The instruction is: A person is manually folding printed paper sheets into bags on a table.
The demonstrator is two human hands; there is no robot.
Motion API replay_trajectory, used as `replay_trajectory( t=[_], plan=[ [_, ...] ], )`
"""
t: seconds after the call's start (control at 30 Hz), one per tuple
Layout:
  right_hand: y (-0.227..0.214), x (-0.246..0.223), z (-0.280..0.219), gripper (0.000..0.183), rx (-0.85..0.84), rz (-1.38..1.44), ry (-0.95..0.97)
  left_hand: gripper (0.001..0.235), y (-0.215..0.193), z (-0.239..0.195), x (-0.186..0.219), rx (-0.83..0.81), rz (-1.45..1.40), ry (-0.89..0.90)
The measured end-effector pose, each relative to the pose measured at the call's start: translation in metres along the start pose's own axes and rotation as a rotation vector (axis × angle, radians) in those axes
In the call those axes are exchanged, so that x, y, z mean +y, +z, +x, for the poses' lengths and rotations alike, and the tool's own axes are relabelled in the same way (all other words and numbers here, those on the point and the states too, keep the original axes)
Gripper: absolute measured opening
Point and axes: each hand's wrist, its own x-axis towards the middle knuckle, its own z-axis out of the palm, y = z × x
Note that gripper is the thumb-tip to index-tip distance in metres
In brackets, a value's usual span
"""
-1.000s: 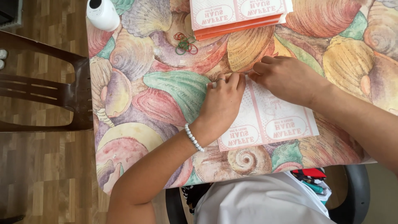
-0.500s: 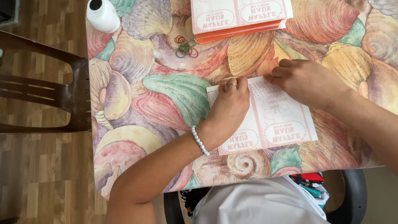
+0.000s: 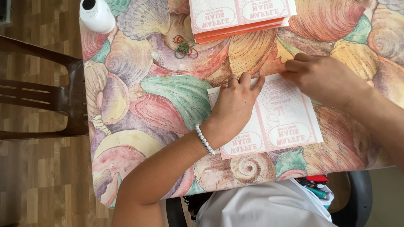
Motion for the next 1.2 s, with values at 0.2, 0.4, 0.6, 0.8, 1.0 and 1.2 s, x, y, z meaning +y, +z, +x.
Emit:
replay_trajectory(
  t=[0.2, 0.4, 0.6, 0.8, 1.0, 1.2],
  plan=[
    [0.005, 0.024, -0.024, 0.028, -0.074, -0.084, 0.063, 0.051, 0.0, 0.002, -0.002, 0.0, -0.069, -0.014],
    [-0.02, -0.006, -0.005, 0.027, 0.333, -0.011, 0.185, 0.046, 0.002, 0.002, 0.003, 0.025, -0.05, -0.036],
    [0.001, -0.035, 0.011, 0.015, 0.278, 0.157, 0.1, 0.05, -0.002, -0.021, -0.022, -0.085, -0.159, 0.003],
    [0.024, -0.029, 0.004, 0.028, 0.188, 0.084, 0.274, 0.049, 0.005, -0.052, -0.046, 0.038, -0.178, 0.038],
    [0.012, -0.083, 0.059, 0.013, 0.463, 0.016, -0.019, 0.04, -0.009, -0.051, -0.05, 0.108, -0.091, 0.052],
    [0.028, -0.04, 0.013, 0.014, 0.428, 0.035, 0.104, 0.04, 0.001, -0.046, -0.057, 0.123, -0.287, 0.015]
  ],
)
